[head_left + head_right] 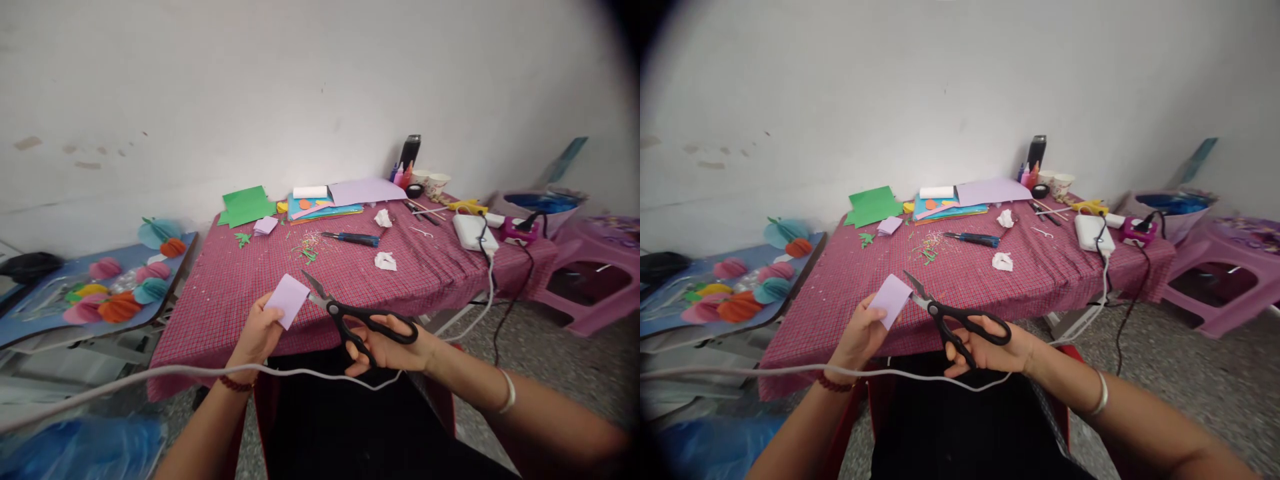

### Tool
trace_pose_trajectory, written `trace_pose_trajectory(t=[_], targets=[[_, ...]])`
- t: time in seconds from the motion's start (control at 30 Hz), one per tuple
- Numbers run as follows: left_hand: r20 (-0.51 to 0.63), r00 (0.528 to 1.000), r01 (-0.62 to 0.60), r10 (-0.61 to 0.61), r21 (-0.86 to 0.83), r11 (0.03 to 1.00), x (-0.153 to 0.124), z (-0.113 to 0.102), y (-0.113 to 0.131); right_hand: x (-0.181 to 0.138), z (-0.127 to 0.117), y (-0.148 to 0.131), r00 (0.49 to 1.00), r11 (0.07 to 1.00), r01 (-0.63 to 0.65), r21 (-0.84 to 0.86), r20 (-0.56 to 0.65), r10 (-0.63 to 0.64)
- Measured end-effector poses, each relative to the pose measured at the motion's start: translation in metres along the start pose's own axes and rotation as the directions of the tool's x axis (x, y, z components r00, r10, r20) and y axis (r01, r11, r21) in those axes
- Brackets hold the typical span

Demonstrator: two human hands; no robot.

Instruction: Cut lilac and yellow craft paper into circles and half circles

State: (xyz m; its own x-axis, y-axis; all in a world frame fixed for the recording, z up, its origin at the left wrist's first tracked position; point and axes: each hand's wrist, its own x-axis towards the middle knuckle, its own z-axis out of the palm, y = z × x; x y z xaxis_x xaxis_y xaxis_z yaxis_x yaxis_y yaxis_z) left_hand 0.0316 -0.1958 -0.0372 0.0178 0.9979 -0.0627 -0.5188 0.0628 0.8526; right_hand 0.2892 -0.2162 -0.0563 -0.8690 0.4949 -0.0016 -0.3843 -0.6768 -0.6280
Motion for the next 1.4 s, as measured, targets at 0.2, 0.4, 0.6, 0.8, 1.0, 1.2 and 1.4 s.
trace_pose_trajectory(t=[0.2,0.4,0.6,0.8,1.0,1.2,1.4], targets=[[0.111,0.994,0.003,-0.014,0.099,0.995,-0.002,0.002,-0.007,0.004,0.009,0.011,0.998,0.994,0.034,0.103,0.049,-0.039],[0.089,0.996,-0.022,0.013,0.098,0.995,0.0,-0.001,-0.01,0.007,0.025,0.016,0.995,0.977,0.1,0.188,-0.011,-0.1],[0.073,0.997,-0.02,0.013,0.088,0.996,0.002,-0.003,-0.01,0.004,0.023,0.025,0.986,0.984,0.155,0.093,-0.072,-0.148],[0.07,0.998,0.001,-0.006,0.069,0.998,0.003,-0.003,-0.012,0.005,0.015,0.019,0.964,0.961,0.216,-0.173,-0.121,-0.239],[0.098,0.995,-0.03,0.024,0.066,0.997,0.003,-0.005,-0.013,-0.007,-0.023,-0.038,0.769,0.382,-0.036,-0.923,-0.27,-0.579],[0.239,0.97,-0.068,0.047,0.082,0.994,0.002,-0.004,-0.012,-0.058,-0.082,-0.104,0.539,-0.139,-0.484,-0.864,-0.169,-0.825],[0.169,0.985,0.027,-0.022,-0.025,0.999,0.007,0.0,-0.019,-0.081,-0.116,-0.128,0.495,-0.263,-0.498,-0.826,-0.023,-0.868]])
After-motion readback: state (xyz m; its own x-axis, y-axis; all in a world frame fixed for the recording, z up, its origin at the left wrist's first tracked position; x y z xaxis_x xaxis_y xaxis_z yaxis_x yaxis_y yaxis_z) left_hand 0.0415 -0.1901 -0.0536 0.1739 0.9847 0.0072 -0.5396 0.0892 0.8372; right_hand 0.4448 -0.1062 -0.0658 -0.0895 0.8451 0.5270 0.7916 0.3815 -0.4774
